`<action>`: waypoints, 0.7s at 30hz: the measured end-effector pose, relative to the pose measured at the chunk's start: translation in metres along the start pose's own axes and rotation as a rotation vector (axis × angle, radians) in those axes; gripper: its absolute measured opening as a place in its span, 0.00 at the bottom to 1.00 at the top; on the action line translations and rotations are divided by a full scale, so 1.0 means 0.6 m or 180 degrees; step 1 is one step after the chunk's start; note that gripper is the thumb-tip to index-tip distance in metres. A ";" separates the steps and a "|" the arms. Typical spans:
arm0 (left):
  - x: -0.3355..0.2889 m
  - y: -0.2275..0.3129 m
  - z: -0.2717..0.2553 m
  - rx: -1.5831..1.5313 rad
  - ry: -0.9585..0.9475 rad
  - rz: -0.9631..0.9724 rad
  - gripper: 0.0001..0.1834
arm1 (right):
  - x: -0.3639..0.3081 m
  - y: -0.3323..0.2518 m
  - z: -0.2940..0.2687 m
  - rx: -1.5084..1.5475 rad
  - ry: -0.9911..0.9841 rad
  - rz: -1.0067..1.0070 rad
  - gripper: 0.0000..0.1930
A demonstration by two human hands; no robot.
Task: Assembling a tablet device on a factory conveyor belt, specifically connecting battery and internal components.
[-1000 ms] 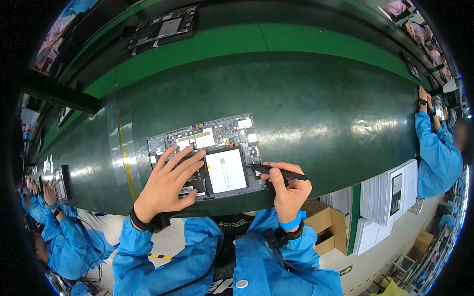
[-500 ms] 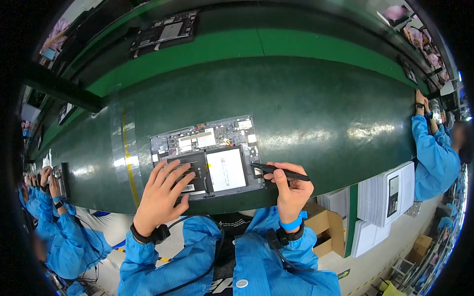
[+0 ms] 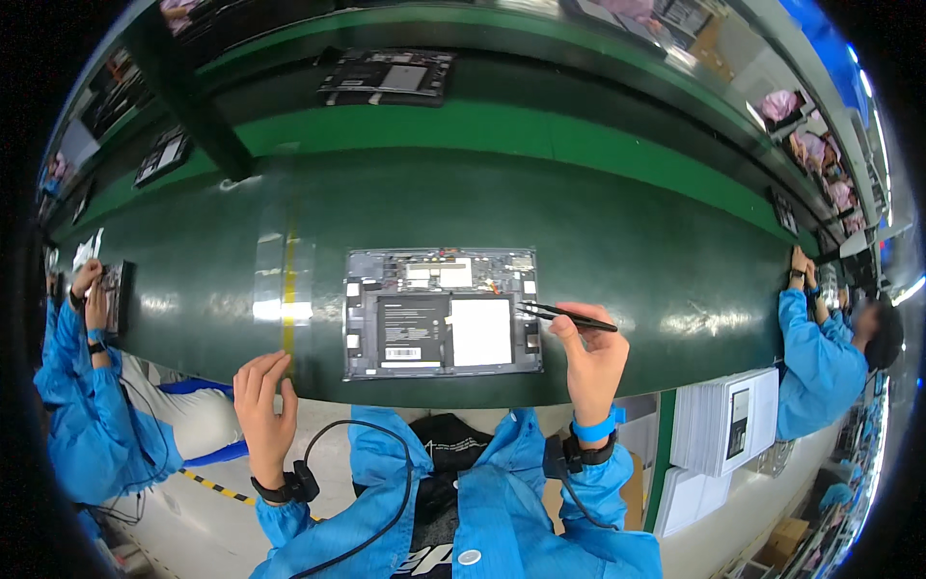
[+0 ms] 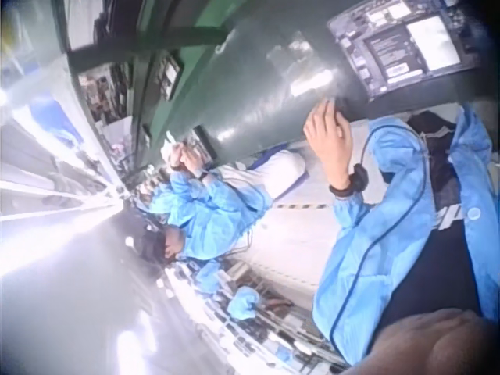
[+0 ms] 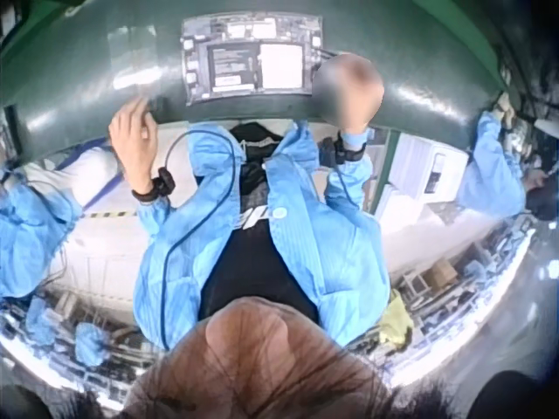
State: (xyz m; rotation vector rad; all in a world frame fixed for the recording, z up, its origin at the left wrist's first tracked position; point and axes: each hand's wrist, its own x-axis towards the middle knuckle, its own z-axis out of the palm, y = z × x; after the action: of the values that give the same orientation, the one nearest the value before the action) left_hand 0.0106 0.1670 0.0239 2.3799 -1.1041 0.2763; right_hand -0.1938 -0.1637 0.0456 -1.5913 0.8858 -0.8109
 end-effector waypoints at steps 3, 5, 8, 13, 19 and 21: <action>-0.006 0.028 -0.029 -0.0421 -0.0104 0.0136 0.26 | -0.022 -0.043 0.053 0.0227 -0.1275 -0.0273 0.11; -0.007 0.069 -0.030 -0.0938 -0.0242 0.0341 0.31 | -0.057 -0.075 0.105 -0.0083 -0.2493 -0.0286 0.11; -0.023 0.078 -0.027 -0.1210 -0.0186 0.0396 0.27 | -0.110 -0.083 0.173 0.0000 -0.2866 -0.0554 0.11; -0.048 0.050 -0.016 -0.1519 0.0073 0.0301 0.12 | -0.129 -0.075 0.218 0.0063 -0.3045 -0.0297 0.10; -0.013 -0.032 0.006 -0.1092 -0.0003 0.0315 0.16 | -0.059 -0.045 0.276 -0.0436 -0.2832 -0.0677 0.11; 0.013 -0.084 0.015 -0.0537 0.0100 0.0307 0.20 | -0.004 -0.060 0.326 -0.0062 -0.2597 0.0061 0.12</action>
State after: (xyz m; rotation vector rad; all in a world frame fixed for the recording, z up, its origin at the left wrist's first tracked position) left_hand 0.0539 0.1849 0.0011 2.1714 -1.1813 0.2429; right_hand -0.0215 -0.0640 0.0460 -1.7140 0.3111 -0.0887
